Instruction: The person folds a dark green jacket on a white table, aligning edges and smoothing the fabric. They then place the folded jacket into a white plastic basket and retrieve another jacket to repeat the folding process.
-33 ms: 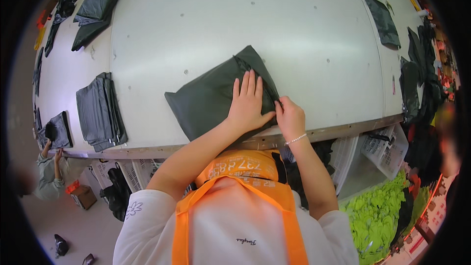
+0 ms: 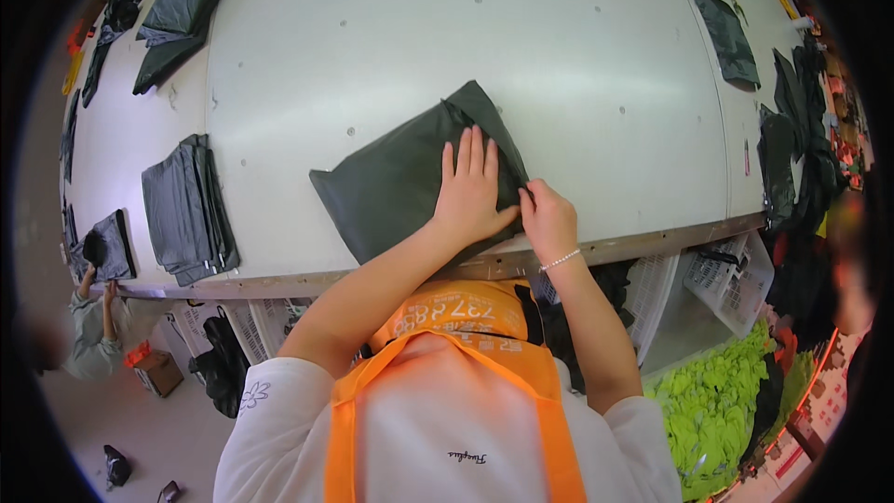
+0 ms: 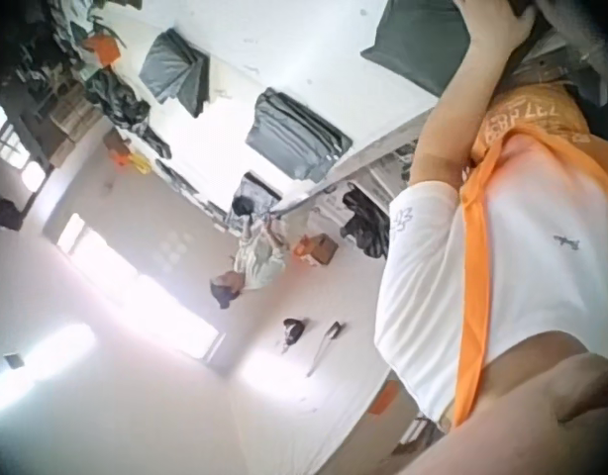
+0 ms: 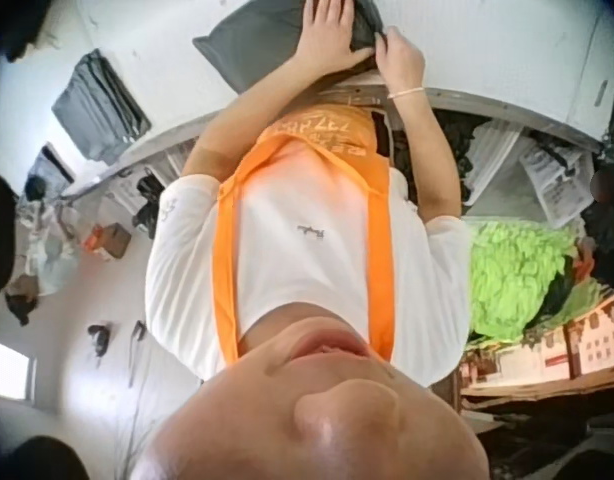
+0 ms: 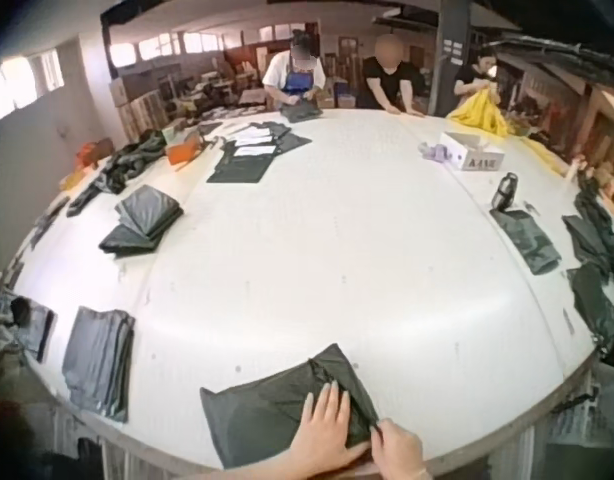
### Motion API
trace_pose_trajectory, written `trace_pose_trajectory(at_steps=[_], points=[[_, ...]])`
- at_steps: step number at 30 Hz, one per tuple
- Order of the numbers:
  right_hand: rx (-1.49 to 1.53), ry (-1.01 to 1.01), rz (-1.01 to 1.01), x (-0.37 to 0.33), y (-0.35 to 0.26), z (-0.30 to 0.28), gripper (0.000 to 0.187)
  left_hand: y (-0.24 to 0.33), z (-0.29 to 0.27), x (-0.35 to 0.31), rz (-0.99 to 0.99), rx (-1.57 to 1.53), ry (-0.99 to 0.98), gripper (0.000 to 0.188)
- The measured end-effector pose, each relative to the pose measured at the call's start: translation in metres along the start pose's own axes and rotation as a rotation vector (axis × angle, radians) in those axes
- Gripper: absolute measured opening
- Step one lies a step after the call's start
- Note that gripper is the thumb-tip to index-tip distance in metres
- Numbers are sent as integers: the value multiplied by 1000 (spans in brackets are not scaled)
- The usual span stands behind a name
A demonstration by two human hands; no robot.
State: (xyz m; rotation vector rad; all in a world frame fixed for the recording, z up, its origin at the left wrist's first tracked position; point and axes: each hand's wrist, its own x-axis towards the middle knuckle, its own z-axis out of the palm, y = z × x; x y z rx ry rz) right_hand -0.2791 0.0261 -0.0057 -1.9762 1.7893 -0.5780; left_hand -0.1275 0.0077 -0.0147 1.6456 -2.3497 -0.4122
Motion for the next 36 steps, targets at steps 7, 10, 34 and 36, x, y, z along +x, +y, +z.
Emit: trace_pose_trajectory(at_steps=[7, 10, 34, 36], points=[[-131, -131, -91, 9, -21, 6, 9, -15, 15, 3, 56, -63, -44, 71], [-215, 37, -92, 35, -24, 1, 31, -41, -35, -4, 69, -279, -5, 64], [-14, -482, -181, 118, -58, 54, 27, -92, -10, 11, -24, 136, -80, 76], [24, -441, -15, 146, -54, 67, 27, -92, -10, 13, -15, 96, -83, 76]])
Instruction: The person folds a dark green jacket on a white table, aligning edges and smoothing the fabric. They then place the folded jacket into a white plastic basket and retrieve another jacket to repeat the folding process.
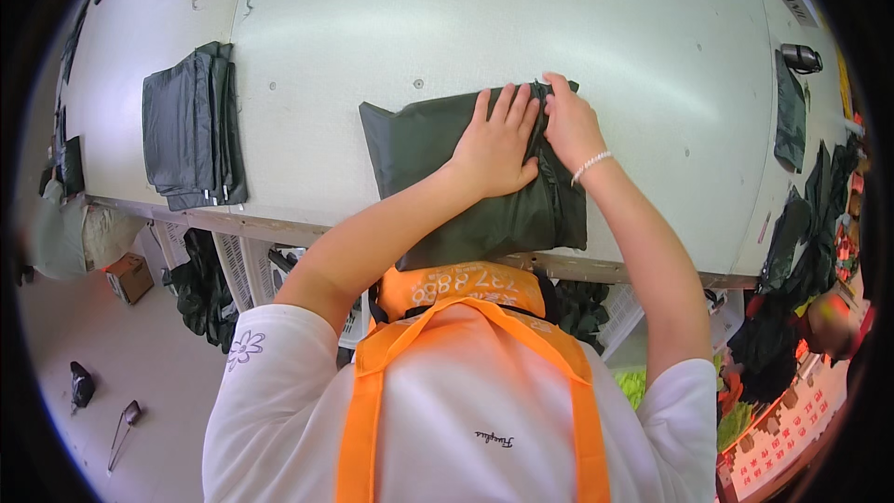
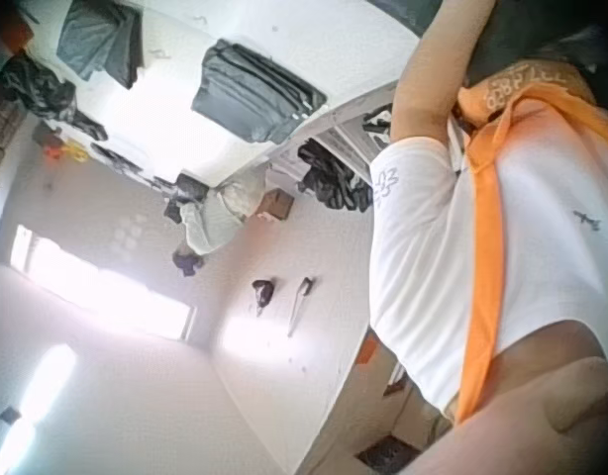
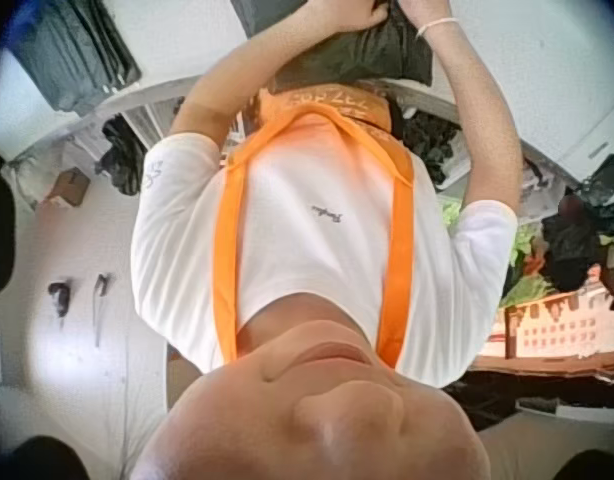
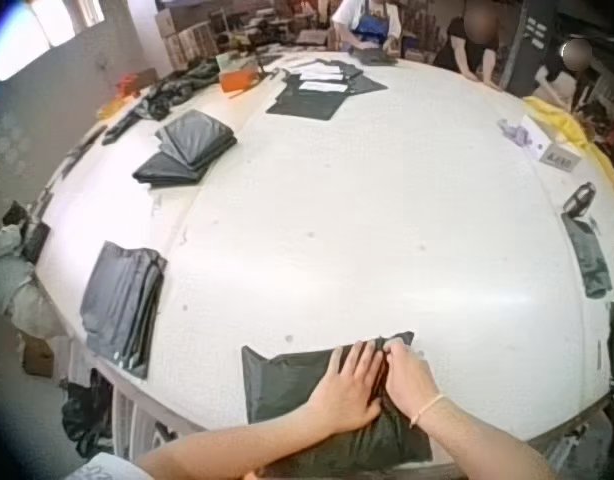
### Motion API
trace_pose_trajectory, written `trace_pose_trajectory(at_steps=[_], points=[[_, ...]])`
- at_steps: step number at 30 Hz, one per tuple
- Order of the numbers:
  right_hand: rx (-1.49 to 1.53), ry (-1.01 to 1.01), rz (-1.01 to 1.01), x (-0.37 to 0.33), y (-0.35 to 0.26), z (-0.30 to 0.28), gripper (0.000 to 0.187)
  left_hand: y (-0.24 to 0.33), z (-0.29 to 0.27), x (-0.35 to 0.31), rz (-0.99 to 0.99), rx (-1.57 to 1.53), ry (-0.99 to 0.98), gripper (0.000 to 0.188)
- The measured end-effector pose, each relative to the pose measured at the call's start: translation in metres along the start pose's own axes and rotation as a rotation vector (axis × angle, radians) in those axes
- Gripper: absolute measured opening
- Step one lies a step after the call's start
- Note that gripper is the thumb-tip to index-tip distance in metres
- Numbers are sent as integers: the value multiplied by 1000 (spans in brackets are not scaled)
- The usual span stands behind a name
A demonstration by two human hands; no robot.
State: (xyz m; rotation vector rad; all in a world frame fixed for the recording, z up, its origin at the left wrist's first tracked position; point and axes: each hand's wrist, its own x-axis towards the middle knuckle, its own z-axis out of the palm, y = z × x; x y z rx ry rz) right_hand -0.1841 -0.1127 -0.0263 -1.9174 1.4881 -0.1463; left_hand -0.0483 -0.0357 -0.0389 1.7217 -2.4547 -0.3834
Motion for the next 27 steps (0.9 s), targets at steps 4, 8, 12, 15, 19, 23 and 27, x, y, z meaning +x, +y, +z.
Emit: trace_pose_trajectory(at_steps=[4, 8, 12, 15, 19, 23, 27], points=[[-112, -125, 8, 29, 8, 2, 24, -23, -16, 29, -257, -676, 26, 40], [-142, -84, -117, 33, 11, 4, 18, -22, 10, 50, -387, -281, 41, 24], [-218, -62, -149, 28, 7, 2, 7, -28, 17, 70, -546, -398, -63, 22], [-177, 11, -222, 25, 18, 8, 3, -42, 26, 77, -575, -582, -89, 25], [-241, 56, -431, -4, 26, -5, 11, -45, 32, 83, -651, -647, -128, 26], [-397, -75, -590, -95, 36, -27, 24, -39, 24, 80, -681, -599, -123, 28], [-371, -118, -596, -187, 66, -6, 23, -34, 19, 82, -677, -560, -152, 26]])
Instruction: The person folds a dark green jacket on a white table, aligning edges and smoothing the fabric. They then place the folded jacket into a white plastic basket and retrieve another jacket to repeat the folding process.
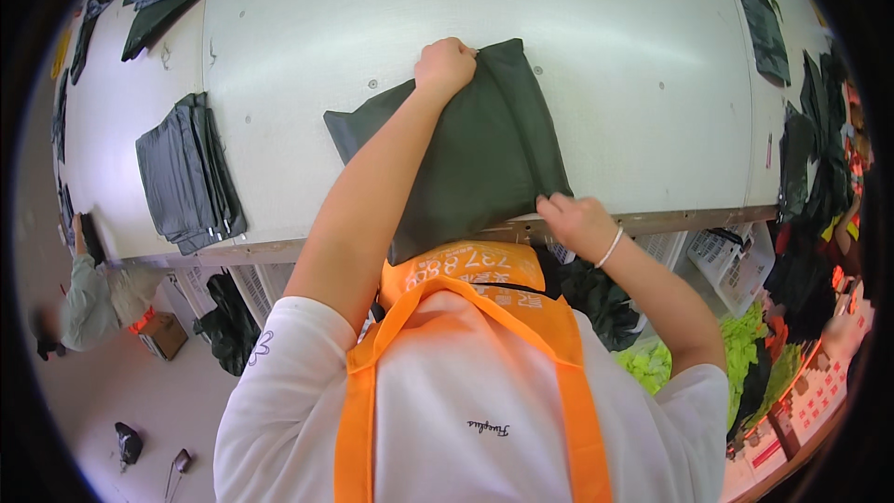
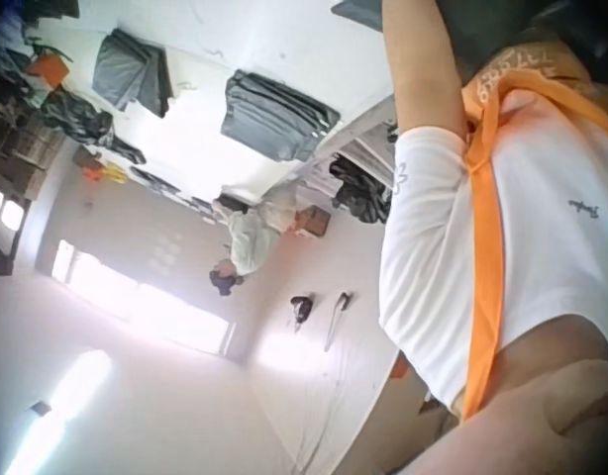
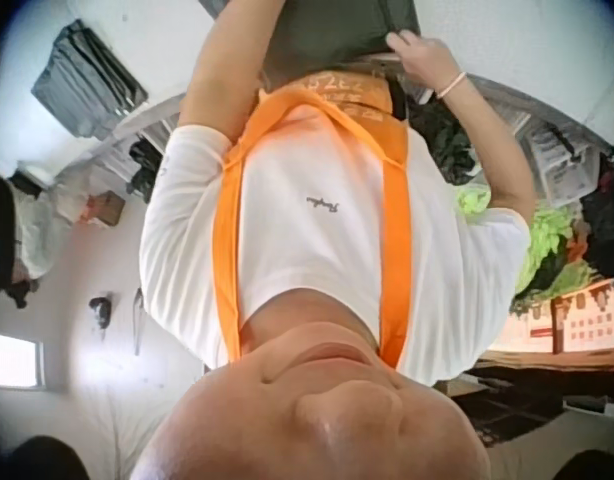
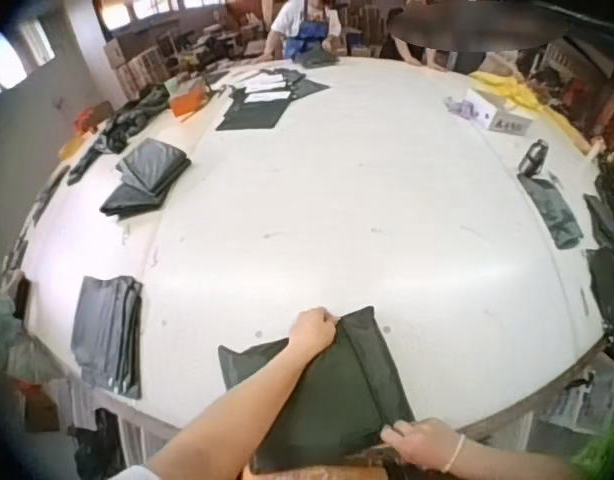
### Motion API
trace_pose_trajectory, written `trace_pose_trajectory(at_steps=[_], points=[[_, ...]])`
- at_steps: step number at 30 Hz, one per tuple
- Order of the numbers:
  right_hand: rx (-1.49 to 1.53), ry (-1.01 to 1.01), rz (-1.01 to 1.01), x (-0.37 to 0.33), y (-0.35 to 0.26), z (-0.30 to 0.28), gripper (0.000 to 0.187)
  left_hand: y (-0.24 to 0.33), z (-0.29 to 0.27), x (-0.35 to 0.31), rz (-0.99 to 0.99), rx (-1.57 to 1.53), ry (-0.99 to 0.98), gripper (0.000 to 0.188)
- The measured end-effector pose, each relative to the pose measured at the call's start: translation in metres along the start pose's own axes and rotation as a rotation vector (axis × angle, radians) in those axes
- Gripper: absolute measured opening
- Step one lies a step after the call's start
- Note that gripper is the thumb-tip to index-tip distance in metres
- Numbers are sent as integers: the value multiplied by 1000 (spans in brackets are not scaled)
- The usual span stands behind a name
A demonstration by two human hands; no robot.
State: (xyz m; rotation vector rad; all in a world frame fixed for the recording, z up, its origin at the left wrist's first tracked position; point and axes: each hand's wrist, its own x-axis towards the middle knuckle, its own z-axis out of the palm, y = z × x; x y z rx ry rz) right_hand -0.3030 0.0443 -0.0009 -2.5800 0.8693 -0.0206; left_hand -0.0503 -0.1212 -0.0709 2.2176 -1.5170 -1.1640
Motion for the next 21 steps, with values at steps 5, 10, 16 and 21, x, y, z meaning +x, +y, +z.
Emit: trace_pose_trajectory(at_steps=[5, 10, 16, 21], points=[[53, 176, 162, -29, -6, 40, 19, 15, -11, -20, 203, -33, 186, 26], [1002, 463, 734, -42, 7, 5, 28, 115, -63, -185, 902, -107, 446, 8], [1641, 381, 1021, -41, 60, 13, 69, 26, -18, -193, 508, 181, 779, 51], [814, 416, 892, -24, 69, 74, 67, -64, 42, -204, -45, -72, 458, 83]])
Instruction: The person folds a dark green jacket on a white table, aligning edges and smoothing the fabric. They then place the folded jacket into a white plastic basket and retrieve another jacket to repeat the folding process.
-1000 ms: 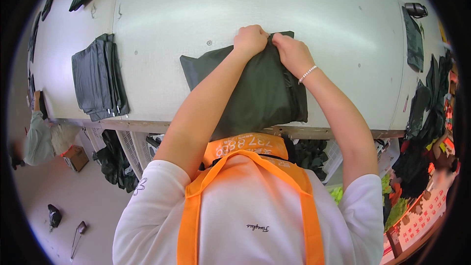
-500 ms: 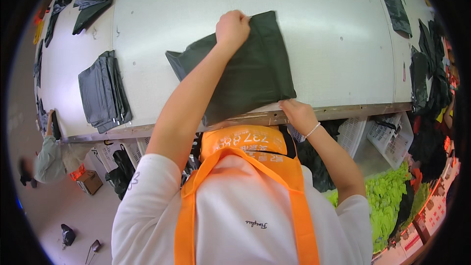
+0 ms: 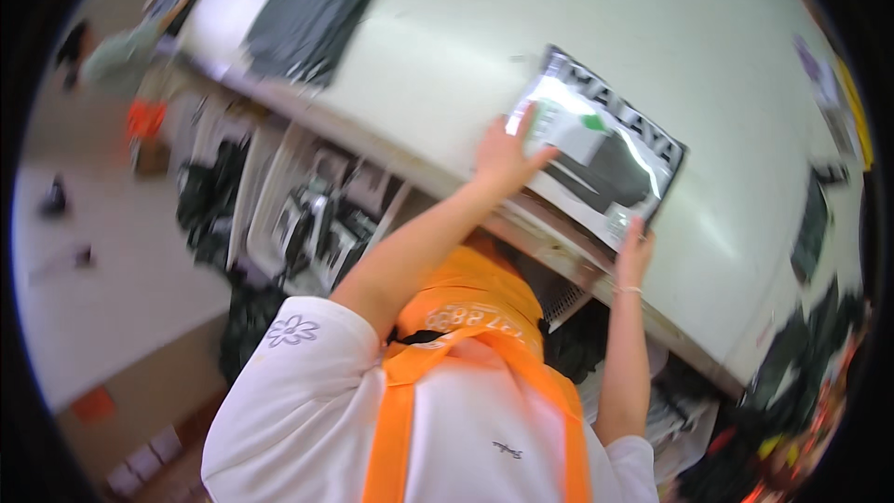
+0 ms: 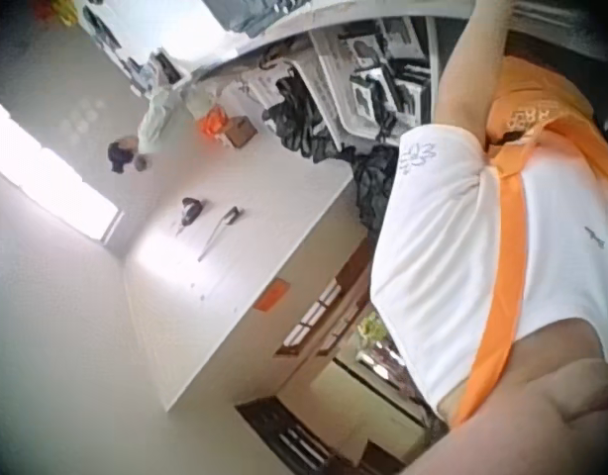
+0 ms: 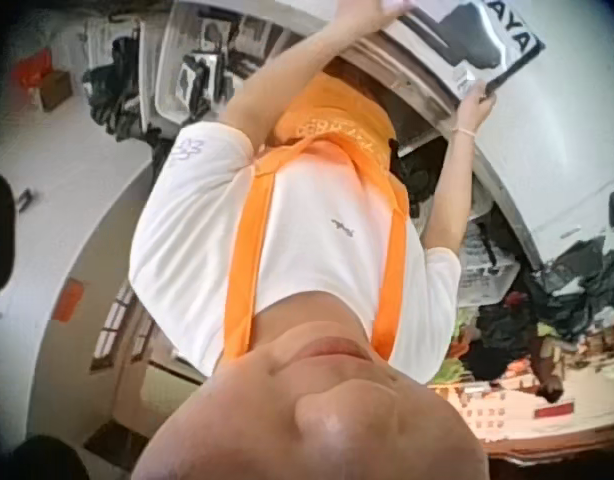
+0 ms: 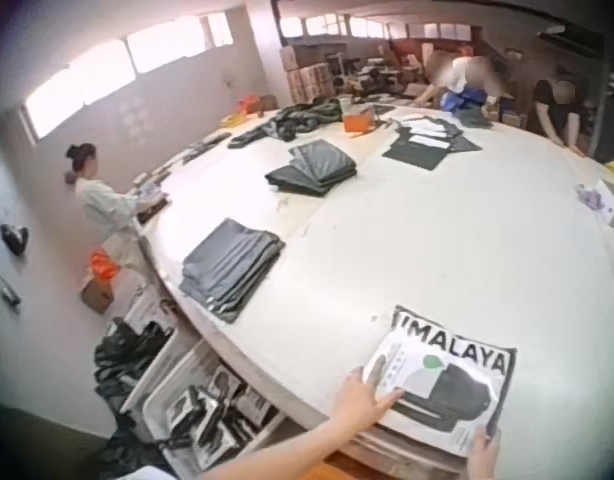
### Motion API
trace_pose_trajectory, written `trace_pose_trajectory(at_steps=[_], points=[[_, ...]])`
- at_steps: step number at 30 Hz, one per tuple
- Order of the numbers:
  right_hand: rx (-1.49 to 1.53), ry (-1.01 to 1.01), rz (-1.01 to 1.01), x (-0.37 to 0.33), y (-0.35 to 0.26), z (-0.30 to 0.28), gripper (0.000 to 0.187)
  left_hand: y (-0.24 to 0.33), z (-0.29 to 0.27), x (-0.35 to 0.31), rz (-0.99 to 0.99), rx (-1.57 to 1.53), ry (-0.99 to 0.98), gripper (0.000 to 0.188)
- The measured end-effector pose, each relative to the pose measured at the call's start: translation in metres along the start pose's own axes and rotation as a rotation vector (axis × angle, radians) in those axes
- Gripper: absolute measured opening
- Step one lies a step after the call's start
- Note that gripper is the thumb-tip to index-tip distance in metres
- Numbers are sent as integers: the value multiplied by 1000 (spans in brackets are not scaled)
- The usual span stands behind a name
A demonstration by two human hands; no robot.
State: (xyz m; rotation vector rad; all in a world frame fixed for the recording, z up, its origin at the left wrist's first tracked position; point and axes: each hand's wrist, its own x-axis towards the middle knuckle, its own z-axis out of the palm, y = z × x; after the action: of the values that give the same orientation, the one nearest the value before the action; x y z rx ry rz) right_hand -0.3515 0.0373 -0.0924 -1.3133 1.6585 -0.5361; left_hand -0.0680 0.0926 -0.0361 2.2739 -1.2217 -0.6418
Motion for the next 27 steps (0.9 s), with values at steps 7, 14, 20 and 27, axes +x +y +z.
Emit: trace_pose_trajectory(at_steps=[7, 14, 20, 27], points=[[-191, -203, -340, -97, -5, 29, 58, -81, -41, -148, -139, -75, 74, 84], [-304, -610, -447, -236, -53, 146, 56, -223, -87, -328, -556, -220, 269, 85], [-488, -918, -718, -333, -48, 326, 68, -355, -151, -437, -1004, 93, 450, 85], [-671, -1265, -542, -356, 3, 360, 57, -469, -144, -458, -860, 92, 402, 74]])
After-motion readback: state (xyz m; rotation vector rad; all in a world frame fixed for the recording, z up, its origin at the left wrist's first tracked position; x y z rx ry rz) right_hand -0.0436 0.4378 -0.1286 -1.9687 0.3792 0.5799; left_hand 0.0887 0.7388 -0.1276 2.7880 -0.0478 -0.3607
